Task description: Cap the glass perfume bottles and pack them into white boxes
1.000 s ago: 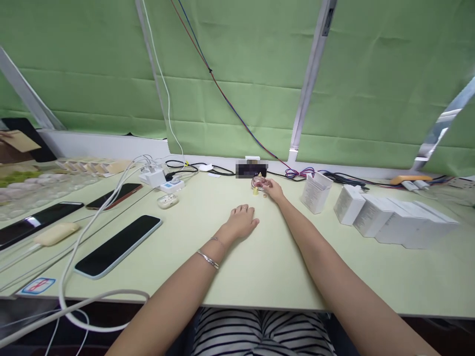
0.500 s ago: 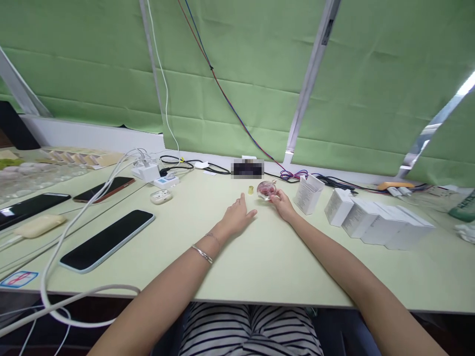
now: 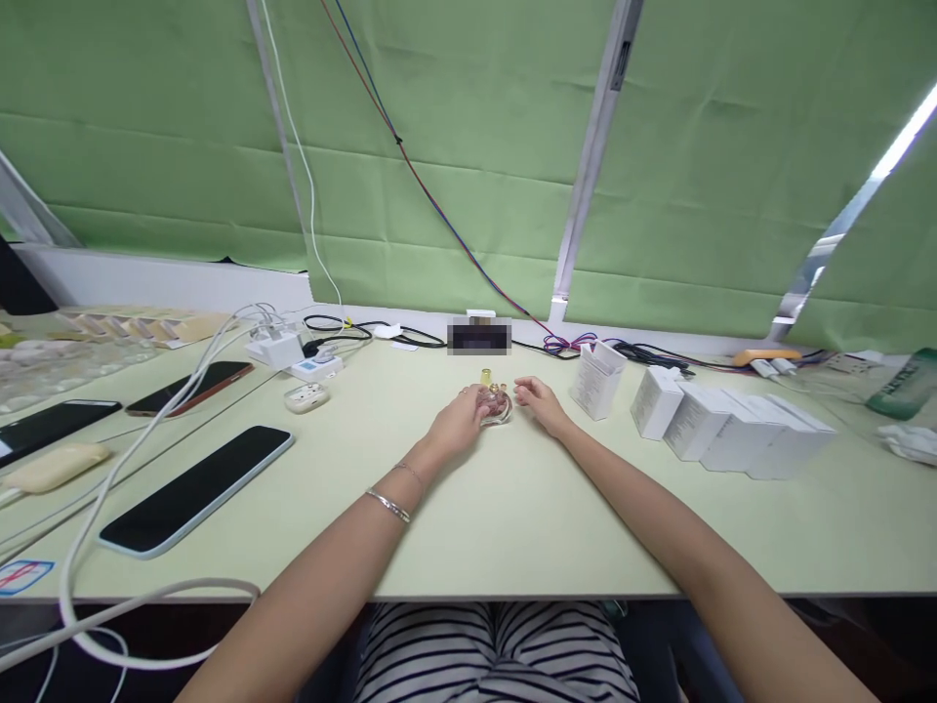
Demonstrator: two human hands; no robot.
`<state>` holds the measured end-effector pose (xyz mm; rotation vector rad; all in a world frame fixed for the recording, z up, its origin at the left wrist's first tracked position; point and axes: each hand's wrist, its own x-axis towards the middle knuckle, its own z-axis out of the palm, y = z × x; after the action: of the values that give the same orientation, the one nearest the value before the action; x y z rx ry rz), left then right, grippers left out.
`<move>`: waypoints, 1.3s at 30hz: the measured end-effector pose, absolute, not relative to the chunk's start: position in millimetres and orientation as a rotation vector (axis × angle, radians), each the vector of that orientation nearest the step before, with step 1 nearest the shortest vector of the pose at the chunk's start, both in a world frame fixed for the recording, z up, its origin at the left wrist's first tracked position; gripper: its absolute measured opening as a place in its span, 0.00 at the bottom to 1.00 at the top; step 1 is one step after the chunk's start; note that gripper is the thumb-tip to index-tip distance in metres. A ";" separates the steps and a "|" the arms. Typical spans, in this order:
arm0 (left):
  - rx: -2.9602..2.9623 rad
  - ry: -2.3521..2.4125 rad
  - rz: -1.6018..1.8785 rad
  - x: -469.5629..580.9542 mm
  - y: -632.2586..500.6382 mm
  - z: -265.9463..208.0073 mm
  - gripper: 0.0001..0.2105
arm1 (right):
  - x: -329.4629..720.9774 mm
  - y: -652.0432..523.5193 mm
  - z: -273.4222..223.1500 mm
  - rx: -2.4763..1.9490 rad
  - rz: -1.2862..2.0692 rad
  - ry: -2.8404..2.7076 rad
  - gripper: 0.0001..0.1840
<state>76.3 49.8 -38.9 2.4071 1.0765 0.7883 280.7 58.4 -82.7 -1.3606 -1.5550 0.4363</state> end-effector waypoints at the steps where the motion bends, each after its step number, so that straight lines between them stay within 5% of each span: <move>1: 2.405 1.059 0.782 76.5 50.2 -39.6 0.15 | 281.6 62.3 -82.9 -1.405 0.390 -1.536 0.18; 9: 2.349 0.724 0.761 69.8 50.3 -40.5 0.11 | 260.9 102.9 -69.3 -1.529 0.134 -1.747 0.28; 16: 2.386 0.706 0.696 68.4 44.9 -36.2 0.11 | 249.4 108.8 -68.3 -1.540 0.077 -1.871 0.15; 20: 2.382 0.713 0.694 68.3 45.2 -37.4 0.13 | 248.1 88.1 -67.7 -1.511 0.011 -1.623 0.17; 29: 2.458 0.578 0.660 65.6 34.8 -31.5 0.21 | 263.3 28.3 -78.7 -1.204 0.668 -0.913 0.19; 39: 2.605 0.372 0.502 76.2 20.0 -21.8 0.22 | 247.6 -38.3 -50.2 -1.106 0.263 -1.476 0.14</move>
<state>76.2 20.0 -21.8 2.6050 0.3721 0.5019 247.6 -38.3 -50.2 -1.1058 -1.4764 0.2634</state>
